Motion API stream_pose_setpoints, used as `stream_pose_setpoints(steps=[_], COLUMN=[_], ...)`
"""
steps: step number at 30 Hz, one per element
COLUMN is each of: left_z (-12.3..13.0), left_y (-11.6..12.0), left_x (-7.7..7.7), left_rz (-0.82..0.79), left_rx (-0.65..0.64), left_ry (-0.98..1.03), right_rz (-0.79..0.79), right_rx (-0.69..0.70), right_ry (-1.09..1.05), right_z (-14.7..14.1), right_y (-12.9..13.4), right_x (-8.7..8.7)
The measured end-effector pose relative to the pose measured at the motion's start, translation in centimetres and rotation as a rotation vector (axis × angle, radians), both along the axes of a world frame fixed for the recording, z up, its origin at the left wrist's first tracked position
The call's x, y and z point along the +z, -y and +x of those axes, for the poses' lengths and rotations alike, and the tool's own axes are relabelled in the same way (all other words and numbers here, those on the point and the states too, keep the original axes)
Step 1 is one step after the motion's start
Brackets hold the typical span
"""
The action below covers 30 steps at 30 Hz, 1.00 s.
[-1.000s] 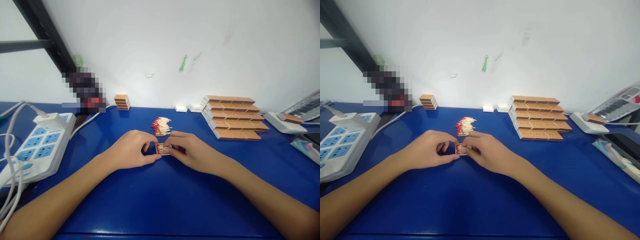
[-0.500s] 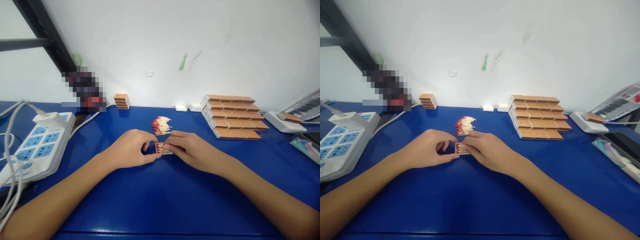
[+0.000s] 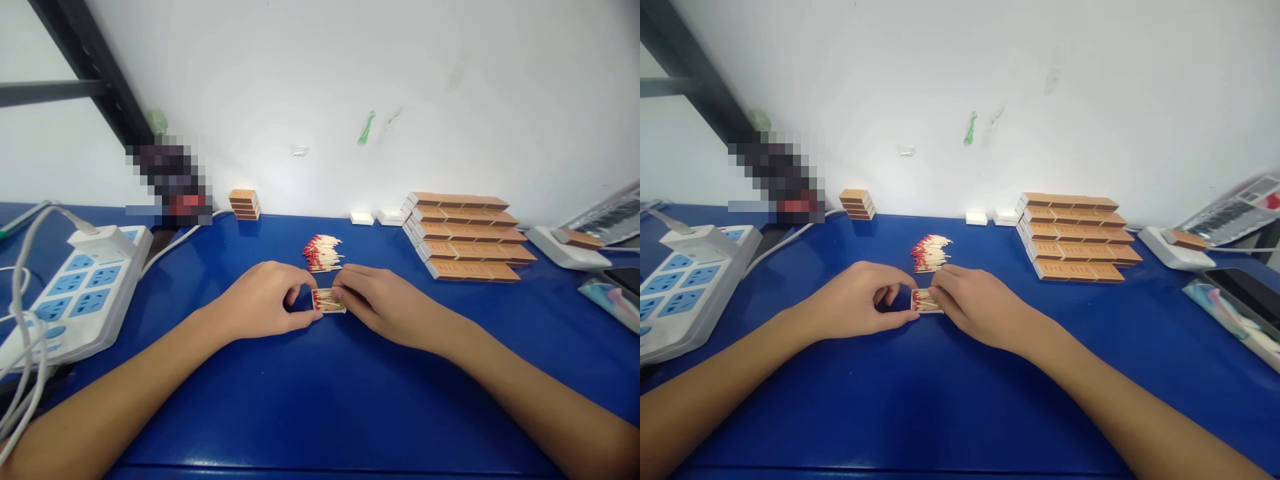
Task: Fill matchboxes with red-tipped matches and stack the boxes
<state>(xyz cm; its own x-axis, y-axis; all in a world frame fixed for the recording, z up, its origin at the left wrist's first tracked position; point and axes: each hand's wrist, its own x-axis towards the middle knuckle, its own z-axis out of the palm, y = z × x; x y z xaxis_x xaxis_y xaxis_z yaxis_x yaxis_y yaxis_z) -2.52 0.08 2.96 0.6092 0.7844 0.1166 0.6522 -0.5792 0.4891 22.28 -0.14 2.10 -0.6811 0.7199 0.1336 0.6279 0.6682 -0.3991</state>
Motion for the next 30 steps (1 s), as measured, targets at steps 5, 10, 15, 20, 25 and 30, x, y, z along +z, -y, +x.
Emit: stream_pose_setpoints(steps=[5,10,15,20,25,30], left_z=[-0.07,-0.01,0.14,0.13,0.08,0.09], left_y=[-0.07,0.06,0.32,0.42,0.38,0.28], left_x=[-0.17,-0.19,-0.06,-0.19,-0.25,-0.31], left_rz=[0.014,0.017,0.033,0.051,0.063,0.043], left_rx=[-0.013,-0.006,-0.006,-0.011,-0.018,-0.006], left_ry=[0.014,0.01,0.006,-0.002,-0.009,-0.005], right_rz=[-0.002,0.012,-0.029,-0.039,-0.034,-0.061], right_rx=[0.008,0.016,0.003,-0.009,-0.005,0.013], right_ry=[-0.043,-0.042,-0.04,-0.036,-0.033,-0.074], right_z=[0.07,0.52,0.53,0.44,0.22,0.08], right_y=[-0.08,-0.15,-0.07,-0.16,-0.04,-0.07], right_x=[0.05,0.32,0.67,0.84,0.64,0.33])
